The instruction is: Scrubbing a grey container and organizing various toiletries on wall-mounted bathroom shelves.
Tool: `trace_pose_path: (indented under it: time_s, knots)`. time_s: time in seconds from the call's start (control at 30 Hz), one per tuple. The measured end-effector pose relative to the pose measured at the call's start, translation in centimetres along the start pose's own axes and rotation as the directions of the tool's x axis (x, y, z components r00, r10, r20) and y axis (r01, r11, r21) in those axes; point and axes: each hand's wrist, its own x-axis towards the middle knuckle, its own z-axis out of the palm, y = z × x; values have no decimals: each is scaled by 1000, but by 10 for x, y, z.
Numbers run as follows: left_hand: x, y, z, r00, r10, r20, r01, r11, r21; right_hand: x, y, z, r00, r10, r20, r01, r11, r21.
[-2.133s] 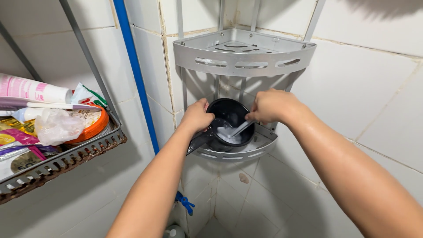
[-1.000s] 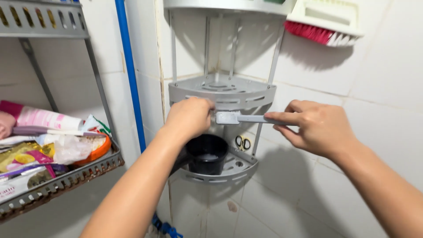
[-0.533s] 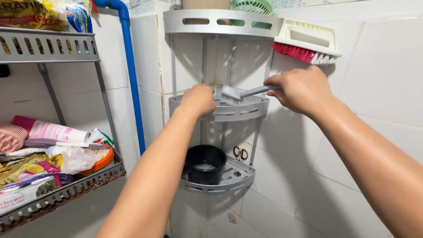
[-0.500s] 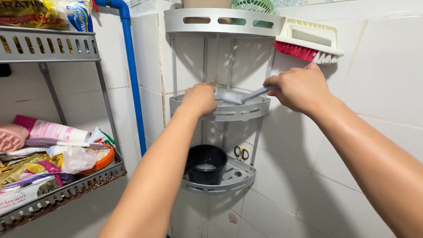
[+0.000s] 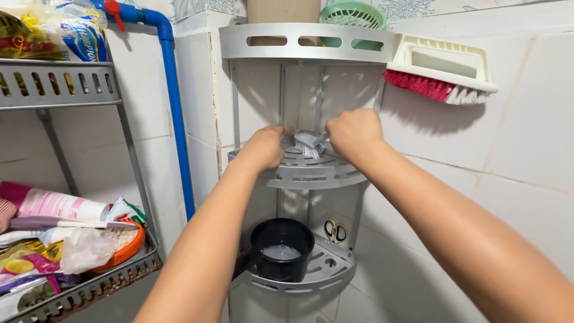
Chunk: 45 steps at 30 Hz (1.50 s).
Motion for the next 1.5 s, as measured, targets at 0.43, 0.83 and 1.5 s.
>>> trace_pose_path:
  time_s: [0.43, 0.83, 1.5]
  knots:
    - [4, -6, 2, 983, -57, 176, 27, 985, 169, 4, -18, -2, 998, -3, -62, 4, 1000, 10]
    - [0, 1, -1, 994, -4, 111, -33, 947, 320, -24, 6, -30, 985, -38, 170, 13, 990, 144]
    - [-4, -9, -4, 1000, 9, -21, -10, 999, -46, 5, -45, -49, 962, 27, 273, -93, 968, 233]
